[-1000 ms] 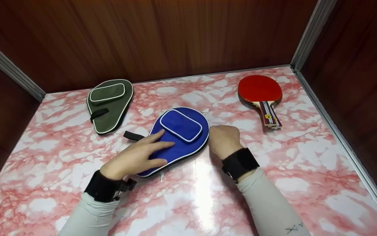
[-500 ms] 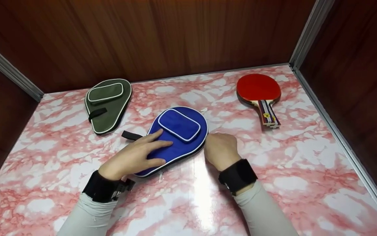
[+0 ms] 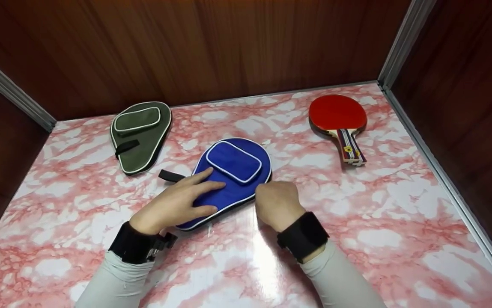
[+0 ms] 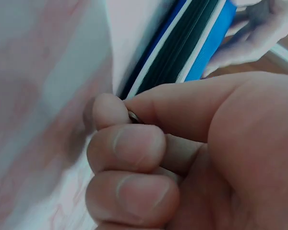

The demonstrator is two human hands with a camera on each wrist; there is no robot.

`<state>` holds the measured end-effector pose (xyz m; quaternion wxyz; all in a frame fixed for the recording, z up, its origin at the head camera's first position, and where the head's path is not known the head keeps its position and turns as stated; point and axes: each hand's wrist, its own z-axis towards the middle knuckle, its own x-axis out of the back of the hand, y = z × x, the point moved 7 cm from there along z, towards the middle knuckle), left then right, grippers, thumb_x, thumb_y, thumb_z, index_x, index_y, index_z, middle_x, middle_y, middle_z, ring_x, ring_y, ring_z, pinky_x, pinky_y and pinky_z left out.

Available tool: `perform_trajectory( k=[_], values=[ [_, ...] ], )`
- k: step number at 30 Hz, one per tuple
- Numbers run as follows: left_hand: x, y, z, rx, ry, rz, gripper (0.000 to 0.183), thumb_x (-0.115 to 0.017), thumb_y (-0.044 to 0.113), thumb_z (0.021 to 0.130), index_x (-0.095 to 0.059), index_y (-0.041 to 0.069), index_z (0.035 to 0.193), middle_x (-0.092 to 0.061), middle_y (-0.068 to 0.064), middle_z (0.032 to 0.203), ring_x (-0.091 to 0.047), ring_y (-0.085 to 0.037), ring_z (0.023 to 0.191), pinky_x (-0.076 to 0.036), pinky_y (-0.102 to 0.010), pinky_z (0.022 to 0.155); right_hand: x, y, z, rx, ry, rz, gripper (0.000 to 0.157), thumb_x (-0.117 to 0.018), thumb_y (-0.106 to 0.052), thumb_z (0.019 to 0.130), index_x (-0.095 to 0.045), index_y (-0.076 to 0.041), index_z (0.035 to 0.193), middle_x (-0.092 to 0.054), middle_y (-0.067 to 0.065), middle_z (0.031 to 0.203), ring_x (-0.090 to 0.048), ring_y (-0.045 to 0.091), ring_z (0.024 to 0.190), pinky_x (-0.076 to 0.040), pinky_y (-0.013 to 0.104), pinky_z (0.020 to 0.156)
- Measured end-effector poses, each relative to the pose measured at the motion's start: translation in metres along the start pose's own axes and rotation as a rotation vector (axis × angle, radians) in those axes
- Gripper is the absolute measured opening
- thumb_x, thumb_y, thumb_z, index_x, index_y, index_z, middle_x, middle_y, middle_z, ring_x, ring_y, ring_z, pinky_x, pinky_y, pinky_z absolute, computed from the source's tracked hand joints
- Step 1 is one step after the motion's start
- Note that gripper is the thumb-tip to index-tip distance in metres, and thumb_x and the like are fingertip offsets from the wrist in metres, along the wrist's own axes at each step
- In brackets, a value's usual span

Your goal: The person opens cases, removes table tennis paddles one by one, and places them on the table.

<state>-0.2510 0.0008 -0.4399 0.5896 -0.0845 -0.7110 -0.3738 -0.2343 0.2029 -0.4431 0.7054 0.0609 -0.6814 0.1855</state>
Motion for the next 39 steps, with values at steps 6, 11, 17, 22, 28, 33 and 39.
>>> perform_trajectory(
  k=[6, 11, 17, 22, 28, 33, 39],
  values=[
    [-0.001, 0.000, 0.000, 0.008, -0.005, 0.017, 0.059, -0.079, 0.039, 0.102, -0.064, 0.025, 0.157, -0.035, -0.021, 0.176, -0.039, -0.050, 0.157, -0.037, -0.066, 0.122, -0.003, -0.019, -0.003, 0.050, -0.030, 0.006, 0.034, -0.067, -0.014, 0.097, -0.057, -0.014, 0.065, -0.060, 0.005, 0.062, -0.066, 0.034, 0.060, -0.055, 0.056, 0.057],
    [-0.002, 0.002, 0.000, 0.031, -0.004, 0.037, 0.059, -0.077, 0.042, 0.103, -0.063, 0.027, 0.159, -0.035, -0.018, 0.177, -0.040, -0.048, 0.157, -0.040, -0.071, 0.118, -0.004, -0.032, -0.004, 0.092, -0.024, 0.017, 0.035, -0.069, -0.015, 0.097, -0.058, -0.014, 0.064, -0.059, 0.005, 0.060, -0.065, 0.032, 0.058, -0.054, 0.055, 0.056],
    [-0.006, 0.006, 0.003, 0.043, -0.002, 0.078, 0.060, -0.071, 0.047, 0.107, -0.058, 0.029, 0.163, -0.034, -0.019, 0.177, -0.042, -0.049, 0.155, -0.042, -0.073, 0.116, -0.005, -0.029, -0.001, 0.079, 0.025, 0.011, 0.030, -0.069, -0.016, 0.099, -0.064, -0.011, 0.070, -0.063, 0.008, 0.062, -0.067, 0.036, 0.059, -0.053, 0.056, 0.056],
    [-0.007, 0.010, 0.002, 0.037, -0.029, 0.063, 0.062, -0.067, 0.048, 0.109, -0.055, 0.025, 0.165, -0.032, -0.021, 0.177, -0.038, -0.050, 0.157, -0.039, -0.067, 0.121, -0.005, -0.013, 0.005, 0.029, 0.078, 0.031, 0.021, -0.065, -0.015, 0.103, -0.067, -0.008, 0.084, -0.064, 0.011, 0.065, -0.068, 0.041, 0.062, -0.053, 0.060, 0.055],
    [-0.010, 0.022, 0.001, -0.023, -0.070, 0.005, 0.064, -0.073, 0.045, 0.106, -0.056, 0.026, 0.164, -0.034, -0.017, 0.177, -0.031, -0.051, 0.160, -0.031, -0.058, 0.129, -0.006, 0.015, 0.013, -0.080, 0.069, 0.043, 0.025, -0.063, -0.016, 0.105, -0.067, -0.006, 0.083, -0.066, 0.016, 0.069, -0.070, 0.043, 0.067, -0.054, 0.062, 0.058],
    [-0.015, 0.033, 0.004, -0.076, -0.025, 0.050, 0.065, -0.079, 0.044, 0.102, -0.059, 0.030, 0.162, -0.038, -0.015, 0.176, -0.034, -0.051, 0.159, -0.034, -0.057, 0.127, -0.005, 0.030, 0.015, -0.153, 0.087, 0.057, 0.030, -0.062, -0.015, 0.106, -0.064, -0.007, 0.077, -0.072, 0.022, 0.078, -0.073, 0.045, 0.076, -0.055, 0.064, 0.060],
    [-0.019, 0.033, 0.007, -0.069, 0.016, 0.109, 0.065, -0.079, 0.048, 0.101, -0.059, 0.034, 0.162, -0.040, -0.013, 0.175, -0.036, -0.049, 0.159, -0.038, -0.058, 0.125, -0.006, 0.029, 0.014, -0.146, 0.089, 0.041, 0.027, -0.063, -0.014, 0.104, -0.064, -0.006, 0.079, -0.071, 0.021, 0.077, -0.073, 0.045, 0.075, -0.055, 0.064, 0.061]
  ],
)
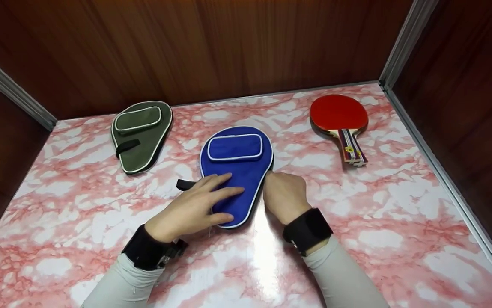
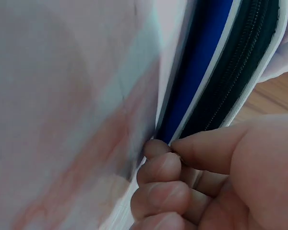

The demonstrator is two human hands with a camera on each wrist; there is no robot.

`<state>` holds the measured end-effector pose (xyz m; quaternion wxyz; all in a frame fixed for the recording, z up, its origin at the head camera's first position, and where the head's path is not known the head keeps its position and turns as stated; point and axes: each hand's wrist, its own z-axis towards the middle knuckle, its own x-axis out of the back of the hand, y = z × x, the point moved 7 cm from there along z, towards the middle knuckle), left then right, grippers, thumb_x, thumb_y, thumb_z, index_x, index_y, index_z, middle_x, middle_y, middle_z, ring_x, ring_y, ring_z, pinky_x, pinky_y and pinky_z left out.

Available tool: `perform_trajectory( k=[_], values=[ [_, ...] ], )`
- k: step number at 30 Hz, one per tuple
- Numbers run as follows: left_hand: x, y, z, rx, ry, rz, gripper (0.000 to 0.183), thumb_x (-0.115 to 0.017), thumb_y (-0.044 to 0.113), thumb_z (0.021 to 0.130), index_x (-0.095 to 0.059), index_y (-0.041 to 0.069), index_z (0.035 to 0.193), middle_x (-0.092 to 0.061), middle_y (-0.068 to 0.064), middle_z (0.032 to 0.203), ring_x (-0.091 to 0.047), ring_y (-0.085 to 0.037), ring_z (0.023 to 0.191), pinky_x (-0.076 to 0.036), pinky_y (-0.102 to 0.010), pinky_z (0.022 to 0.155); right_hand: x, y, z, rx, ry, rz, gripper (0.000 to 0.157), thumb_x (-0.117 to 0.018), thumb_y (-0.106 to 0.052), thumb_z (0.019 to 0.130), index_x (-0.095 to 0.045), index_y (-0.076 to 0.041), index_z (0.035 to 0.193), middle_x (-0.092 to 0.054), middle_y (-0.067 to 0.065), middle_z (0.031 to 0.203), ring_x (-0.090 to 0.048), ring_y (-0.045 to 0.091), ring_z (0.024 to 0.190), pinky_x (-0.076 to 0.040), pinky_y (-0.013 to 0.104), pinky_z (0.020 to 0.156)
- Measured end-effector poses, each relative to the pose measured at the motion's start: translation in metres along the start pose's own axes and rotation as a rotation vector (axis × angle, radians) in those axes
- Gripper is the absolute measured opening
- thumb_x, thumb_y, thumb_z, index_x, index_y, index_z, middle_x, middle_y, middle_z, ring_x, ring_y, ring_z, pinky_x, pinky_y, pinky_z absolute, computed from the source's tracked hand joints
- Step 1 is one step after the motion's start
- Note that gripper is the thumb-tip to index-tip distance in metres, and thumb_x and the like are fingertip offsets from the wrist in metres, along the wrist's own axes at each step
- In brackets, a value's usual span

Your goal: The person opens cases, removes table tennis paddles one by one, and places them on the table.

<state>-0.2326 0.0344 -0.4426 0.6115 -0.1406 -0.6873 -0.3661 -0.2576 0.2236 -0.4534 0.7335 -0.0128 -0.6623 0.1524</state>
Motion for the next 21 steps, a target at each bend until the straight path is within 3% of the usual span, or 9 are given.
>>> perform_trajectory(
  k=[15, 21],
  values=[
    [-0.001, -0.001, 0.000, 0.024, 0.001, -0.015, 0.065, -0.079, 0.047, 0.102, -0.059, 0.035, 0.162, -0.040, -0.011, 0.175, -0.034, -0.049, 0.160, -0.040, -0.059, 0.124, 0.008, -0.027, -0.023, 0.162, -0.043, -0.054, 0.023, -0.070, -0.016, 0.102, -0.068, -0.011, 0.079, -0.070, 0.014, 0.071, -0.071, 0.040, 0.069, -0.055, 0.059, 0.061],
    [-0.002, -0.001, 0.000, 0.026, -0.009, -0.022, 0.065, -0.079, 0.047, 0.102, -0.058, 0.034, 0.162, -0.039, -0.011, 0.176, -0.033, -0.049, 0.160, -0.038, -0.057, 0.125, 0.010, -0.034, -0.029, 0.180, -0.090, -0.086, 0.021, -0.074, -0.014, 0.096, -0.067, -0.013, 0.076, -0.070, 0.011, 0.070, -0.072, 0.037, 0.069, -0.056, 0.057, 0.063]
  ],
)
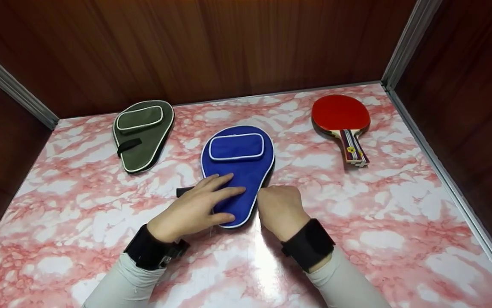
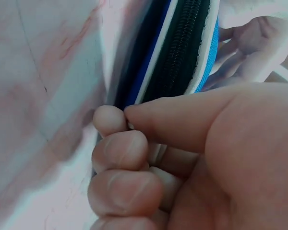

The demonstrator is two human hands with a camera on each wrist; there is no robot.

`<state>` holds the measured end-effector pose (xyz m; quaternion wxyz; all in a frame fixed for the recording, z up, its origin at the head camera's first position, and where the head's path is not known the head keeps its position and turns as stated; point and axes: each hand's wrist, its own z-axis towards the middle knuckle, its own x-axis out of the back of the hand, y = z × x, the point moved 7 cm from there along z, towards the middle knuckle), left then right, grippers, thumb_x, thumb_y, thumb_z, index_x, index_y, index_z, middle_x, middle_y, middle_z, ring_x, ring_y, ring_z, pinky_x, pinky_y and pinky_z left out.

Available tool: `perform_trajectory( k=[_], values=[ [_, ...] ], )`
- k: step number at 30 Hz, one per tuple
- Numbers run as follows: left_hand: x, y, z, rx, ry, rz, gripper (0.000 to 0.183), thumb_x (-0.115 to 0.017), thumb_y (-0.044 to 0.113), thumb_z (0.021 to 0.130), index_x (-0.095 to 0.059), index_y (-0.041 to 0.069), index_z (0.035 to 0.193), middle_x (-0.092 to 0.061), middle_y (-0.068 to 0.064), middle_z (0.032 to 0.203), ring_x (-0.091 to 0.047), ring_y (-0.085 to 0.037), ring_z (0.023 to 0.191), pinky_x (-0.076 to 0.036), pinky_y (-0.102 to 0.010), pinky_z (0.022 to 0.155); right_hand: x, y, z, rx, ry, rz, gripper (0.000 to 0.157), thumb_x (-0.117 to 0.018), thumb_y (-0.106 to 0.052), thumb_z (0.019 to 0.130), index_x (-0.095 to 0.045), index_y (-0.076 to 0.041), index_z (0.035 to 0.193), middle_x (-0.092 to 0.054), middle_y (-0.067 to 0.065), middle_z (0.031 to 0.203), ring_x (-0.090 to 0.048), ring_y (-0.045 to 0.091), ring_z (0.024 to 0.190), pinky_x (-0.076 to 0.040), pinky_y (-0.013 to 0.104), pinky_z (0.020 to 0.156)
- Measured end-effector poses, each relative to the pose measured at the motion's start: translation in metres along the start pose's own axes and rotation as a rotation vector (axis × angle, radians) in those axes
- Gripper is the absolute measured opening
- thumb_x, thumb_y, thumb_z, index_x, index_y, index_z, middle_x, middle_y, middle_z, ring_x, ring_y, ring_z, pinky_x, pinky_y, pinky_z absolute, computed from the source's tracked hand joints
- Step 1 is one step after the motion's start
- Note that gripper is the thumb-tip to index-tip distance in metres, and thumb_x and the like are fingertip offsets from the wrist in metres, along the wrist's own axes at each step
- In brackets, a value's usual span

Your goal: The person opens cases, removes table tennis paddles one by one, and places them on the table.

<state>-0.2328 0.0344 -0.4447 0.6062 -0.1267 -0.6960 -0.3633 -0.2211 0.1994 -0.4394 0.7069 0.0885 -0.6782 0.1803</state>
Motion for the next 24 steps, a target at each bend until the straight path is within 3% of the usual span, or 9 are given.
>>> perform_trajectory(
  k=[8, 24],
  values=[
    [-0.001, -0.001, 0.000, -0.007, 0.000, -0.009, 0.066, -0.079, 0.046, 0.102, -0.058, 0.033, 0.162, -0.039, -0.012, 0.176, -0.032, -0.048, 0.161, -0.036, -0.057, 0.127, 0.004, -0.009, -0.007, 0.015, -0.019, -0.048, 0.020, -0.077, -0.012, 0.090, -0.067, -0.012, 0.073, -0.068, 0.012, 0.067, -0.070, 0.035, 0.064, -0.057, 0.054, 0.059],
    [-0.001, -0.001, -0.001, -0.004, 0.003, -0.009, 0.066, -0.079, 0.045, 0.102, -0.058, 0.033, 0.163, -0.039, -0.012, 0.176, -0.032, -0.048, 0.161, -0.035, -0.056, 0.127, 0.006, -0.026, -0.016, 0.118, -0.073, -0.048, 0.017, -0.078, -0.009, 0.092, -0.070, -0.014, 0.079, -0.070, 0.009, 0.068, -0.070, 0.032, 0.065, -0.057, 0.052, 0.061]
  ],
)
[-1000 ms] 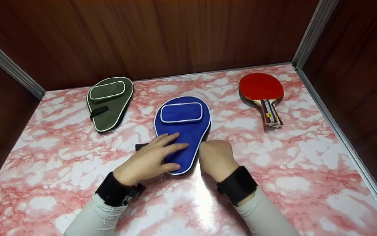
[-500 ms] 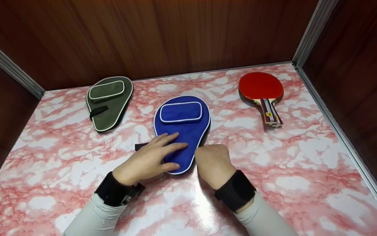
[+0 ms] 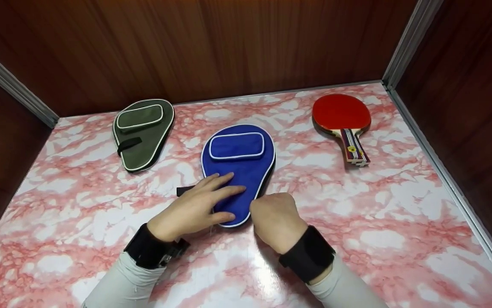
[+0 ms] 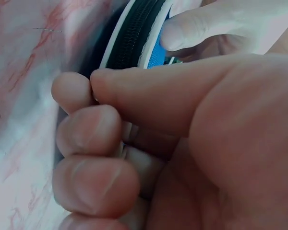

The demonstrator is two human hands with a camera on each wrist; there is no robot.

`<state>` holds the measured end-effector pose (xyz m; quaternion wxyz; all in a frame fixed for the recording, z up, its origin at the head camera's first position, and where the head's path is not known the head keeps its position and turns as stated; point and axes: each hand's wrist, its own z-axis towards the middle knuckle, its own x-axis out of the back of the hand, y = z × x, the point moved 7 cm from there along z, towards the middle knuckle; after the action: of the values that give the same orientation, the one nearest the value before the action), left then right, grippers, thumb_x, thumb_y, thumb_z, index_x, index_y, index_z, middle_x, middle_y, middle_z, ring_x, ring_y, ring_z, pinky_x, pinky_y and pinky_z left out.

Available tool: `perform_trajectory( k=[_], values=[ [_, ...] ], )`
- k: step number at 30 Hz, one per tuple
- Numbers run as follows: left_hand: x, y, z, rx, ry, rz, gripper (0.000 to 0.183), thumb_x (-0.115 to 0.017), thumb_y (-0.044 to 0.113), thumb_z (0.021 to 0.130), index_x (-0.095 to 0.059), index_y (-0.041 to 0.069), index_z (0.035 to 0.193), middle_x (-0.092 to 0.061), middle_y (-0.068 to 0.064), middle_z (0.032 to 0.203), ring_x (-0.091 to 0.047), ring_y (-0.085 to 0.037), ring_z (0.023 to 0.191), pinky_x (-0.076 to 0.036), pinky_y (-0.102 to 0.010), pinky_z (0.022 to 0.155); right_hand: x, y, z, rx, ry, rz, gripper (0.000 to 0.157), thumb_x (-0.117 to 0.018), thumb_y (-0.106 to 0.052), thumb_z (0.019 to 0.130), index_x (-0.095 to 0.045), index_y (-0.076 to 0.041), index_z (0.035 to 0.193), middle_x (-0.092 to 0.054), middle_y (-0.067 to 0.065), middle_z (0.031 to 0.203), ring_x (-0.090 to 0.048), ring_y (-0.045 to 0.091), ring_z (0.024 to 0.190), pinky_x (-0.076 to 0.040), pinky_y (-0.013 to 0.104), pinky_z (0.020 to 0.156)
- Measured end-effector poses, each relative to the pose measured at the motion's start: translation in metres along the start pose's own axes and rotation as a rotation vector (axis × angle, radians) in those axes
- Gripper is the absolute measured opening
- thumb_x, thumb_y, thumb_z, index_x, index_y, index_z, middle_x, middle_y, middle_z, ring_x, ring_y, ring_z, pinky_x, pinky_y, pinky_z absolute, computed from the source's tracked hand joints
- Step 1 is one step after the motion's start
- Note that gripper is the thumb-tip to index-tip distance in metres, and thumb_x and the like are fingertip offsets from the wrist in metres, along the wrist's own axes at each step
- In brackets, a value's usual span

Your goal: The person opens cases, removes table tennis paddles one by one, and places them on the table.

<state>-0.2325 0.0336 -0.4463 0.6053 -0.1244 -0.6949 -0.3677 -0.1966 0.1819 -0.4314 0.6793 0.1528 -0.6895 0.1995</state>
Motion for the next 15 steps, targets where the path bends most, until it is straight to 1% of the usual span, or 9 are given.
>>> perform_trajectory(
  k=[5, 8, 11, 15],
  values=[
    [0.000, 0.000, 0.000, -0.002, 0.001, -0.002, 0.065, -0.079, 0.045, 0.102, -0.058, 0.033, 0.163, -0.039, -0.012, 0.176, -0.032, -0.048, 0.161, -0.035, -0.056, 0.127, 0.000, -0.007, -0.001, 0.027, -0.003, 0.007, 0.011, -0.079, -0.017, 0.097, -0.072, -0.015, 0.088, -0.070, 0.008, 0.069, -0.072, 0.033, 0.067, -0.056, 0.053, 0.062],
    [0.001, 0.000, 0.000, 0.001, 0.000, -0.002, 0.065, -0.079, 0.045, 0.102, -0.057, 0.033, 0.163, -0.039, -0.012, 0.176, -0.031, -0.048, 0.161, -0.036, -0.057, 0.127, 0.000, -0.010, -0.003, 0.049, 0.000, 0.023, 0.013, -0.080, -0.018, 0.097, -0.072, -0.015, 0.087, -0.068, 0.007, 0.067, -0.071, 0.032, 0.065, -0.056, 0.052, 0.060],
    [0.001, 0.000, 0.000, 0.000, -0.002, -0.005, 0.065, -0.078, 0.045, 0.103, -0.057, 0.033, 0.163, -0.039, -0.012, 0.176, -0.031, -0.048, 0.162, -0.035, -0.057, 0.127, -0.001, -0.014, -0.004, 0.071, 0.010, 0.031, 0.018, -0.082, -0.019, 0.095, -0.070, -0.016, 0.081, -0.066, 0.005, 0.065, -0.069, 0.030, 0.062, -0.056, 0.052, 0.059],
    [0.000, 0.000, 0.000, 0.001, -0.004, -0.009, 0.065, -0.078, 0.044, 0.103, -0.057, 0.033, 0.163, -0.039, -0.012, 0.176, -0.031, -0.048, 0.162, -0.036, -0.057, 0.127, 0.000, -0.020, -0.005, 0.109, 0.045, 0.028, 0.023, -0.084, -0.021, 0.093, -0.069, -0.016, 0.078, -0.065, 0.004, 0.064, -0.068, 0.029, 0.061, -0.055, 0.051, 0.057]
  ],
)
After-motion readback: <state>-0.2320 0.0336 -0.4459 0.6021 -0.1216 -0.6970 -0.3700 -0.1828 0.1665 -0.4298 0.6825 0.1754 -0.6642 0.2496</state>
